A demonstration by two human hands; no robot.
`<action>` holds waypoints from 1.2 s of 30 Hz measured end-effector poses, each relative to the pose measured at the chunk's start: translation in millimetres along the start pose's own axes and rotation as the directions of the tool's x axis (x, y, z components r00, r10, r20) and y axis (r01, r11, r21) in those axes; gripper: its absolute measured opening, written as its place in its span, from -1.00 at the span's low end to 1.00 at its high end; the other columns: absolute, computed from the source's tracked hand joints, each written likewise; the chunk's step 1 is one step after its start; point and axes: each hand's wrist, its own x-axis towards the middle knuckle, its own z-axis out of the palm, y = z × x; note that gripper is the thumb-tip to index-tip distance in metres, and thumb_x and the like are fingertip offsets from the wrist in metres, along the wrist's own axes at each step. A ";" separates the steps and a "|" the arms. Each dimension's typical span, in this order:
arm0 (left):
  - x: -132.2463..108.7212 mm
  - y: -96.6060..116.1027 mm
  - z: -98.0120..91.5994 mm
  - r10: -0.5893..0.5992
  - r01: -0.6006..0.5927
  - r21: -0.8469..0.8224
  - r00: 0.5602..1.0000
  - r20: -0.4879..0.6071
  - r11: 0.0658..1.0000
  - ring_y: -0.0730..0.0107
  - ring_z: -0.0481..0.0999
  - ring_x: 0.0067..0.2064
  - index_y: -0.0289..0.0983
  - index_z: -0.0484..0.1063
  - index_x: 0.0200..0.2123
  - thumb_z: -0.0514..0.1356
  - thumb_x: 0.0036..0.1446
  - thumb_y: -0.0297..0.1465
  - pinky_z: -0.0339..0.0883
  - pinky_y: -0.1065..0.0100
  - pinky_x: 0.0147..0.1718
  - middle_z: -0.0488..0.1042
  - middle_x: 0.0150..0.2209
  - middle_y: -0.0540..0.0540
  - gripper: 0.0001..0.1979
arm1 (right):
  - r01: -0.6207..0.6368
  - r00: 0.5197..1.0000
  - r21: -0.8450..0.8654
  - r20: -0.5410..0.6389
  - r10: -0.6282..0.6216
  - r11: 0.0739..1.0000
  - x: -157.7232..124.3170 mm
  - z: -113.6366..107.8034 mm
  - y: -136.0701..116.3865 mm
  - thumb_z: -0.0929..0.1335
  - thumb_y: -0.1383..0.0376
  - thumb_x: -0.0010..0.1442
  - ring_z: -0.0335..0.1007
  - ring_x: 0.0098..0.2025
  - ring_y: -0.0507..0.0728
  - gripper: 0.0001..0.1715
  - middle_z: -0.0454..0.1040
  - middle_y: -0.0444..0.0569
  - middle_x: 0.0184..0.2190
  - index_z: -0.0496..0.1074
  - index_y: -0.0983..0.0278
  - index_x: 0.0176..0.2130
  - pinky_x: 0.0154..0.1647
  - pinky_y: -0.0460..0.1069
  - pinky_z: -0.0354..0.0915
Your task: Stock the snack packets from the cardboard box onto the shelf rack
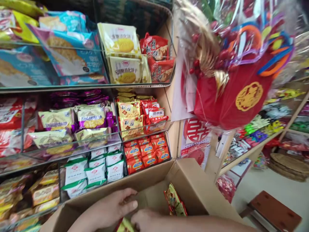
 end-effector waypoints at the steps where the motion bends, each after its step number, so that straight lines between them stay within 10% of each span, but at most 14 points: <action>1: -1.3 2.6 -1.5 0.043 -0.042 -0.043 0.999 0.011 0.998 0.25 0.42 -0.08 -0.19 0.34 -0.04 0.04 0.10 -0.10 0.25 0.33 -0.13 0.47 -0.11 -0.05 -0.57 | 0.056 0.993 0.089 -0.106 -0.046 0.994 -11.9 -19.5 -2.1 0.49 0.20 -0.38 0.26 -0.50 0.07 -0.63 0.15 -0.26 -0.72 0.24 0.26 -0.69 -0.51 -0.07 0.15; 7: 12.4 11.5 2.3 0.241 -0.304 -0.553 0.953 -0.186 0.776 0.29 0.42 -0.19 -0.18 0.14 -0.08 0.29 -0.16 -0.12 0.28 0.31 -0.22 0.42 -0.23 -0.03 -0.40 | 0.294 0.933 0.654 -0.355 -0.060 0.697 -57.1 -60.2 -6.4 0.51 0.21 -0.32 0.22 -0.58 -0.03 -0.57 0.36 -0.19 -0.59 0.27 0.30 -0.48 -0.58 -0.13 0.14; 13: 9.9 30.0 15.3 0.162 -0.253 -0.689 0.967 -0.195 0.679 0.34 0.40 -0.25 -0.19 0.09 -0.14 0.30 -0.14 -0.21 0.28 0.29 -0.26 0.38 -0.32 -0.01 -0.45 | 0.479 0.857 0.695 -0.502 -0.114 0.537 -66.5 -63.6 -13.3 0.48 0.14 -0.17 0.39 -0.33 0.08 -0.51 0.48 -0.02 -0.33 0.31 0.32 -0.29 -0.35 -0.04 0.29; 16: 4.9 39.0 18.4 0.148 -0.237 -0.625 0.970 -0.191 0.743 0.40 0.37 -0.29 -0.19 0.09 -0.04 0.27 -0.07 -0.28 0.28 0.35 -0.31 0.37 -0.36 0.04 -0.45 | 0.558 0.789 0.595 -0.598 -0.145 0.579 -74.9 -81.8 -16.0 0.44 0.15 -0.09 0.37 -0.24 0.06 -0.45 0.46 -0.05 -0.27 0.32 0.28 -0.10 -0.18 -0.02 0.25; 23: 8.6 40.0 15.4 0.094 -0.330 -0.607 0.917 -0.387 0.722 0.42 0.39 -0.36 -0.16 -0.07 0.12 0.25 -0.05 -0.29 0.28 0.34 -0.37 0.41 -0.40 0.07 -0.28 | 0.515 0.777 0.498 -0.614 -0.135 0.698 -78.5 -89.2 -8.4 0.39 0.14 -0.02 0.26 -0.45 -0.02 -0.72 0.39 -0.15 -0.51 0.35 0.32 -0.47 -0.39 -0.09 0.19; 31: 5.0 37.0 21.3 0.138 -0.312 -0.586 0.937 -0.322 0.748 0.48 0.34 -0.41 -0.18 -0.10 0.12 0.24 -0.04 -0.26 0.25 0.41 -0.42 0.38 -0.43 0.09 -0.27 | 0.480 0.859 0.471 -0.424 -0.286 0.740 -91.4 -86.7 -9.8 0.38 0.33 0.01 0.27 -0.43 -0.04 -0.34 0.38 -0.17 -0.40 0.11 0.19 0.08 -0.42 -0.12 0.17; 36: 9.4 26.2 24.5 0.219 -0.453 -0.422 0.841 -0.495 0.785 0.39 0.43 -0.17 -0.16 0.05 0.05 0.02 0.13 -0.13 0.33 0.36 -0.18 0.45 -0.22 -0.05 -0.55 | 0.510 0.734 0.073 -0.557 -0.390 0.857 -127.2 -114.1 -29.2 0.31 0.36 0.09 0.32 -0.40 -0.01 -0.42 0.40 -0.14 -0.34 0.13 0.14 0.09 -0.40 -0.11 0.24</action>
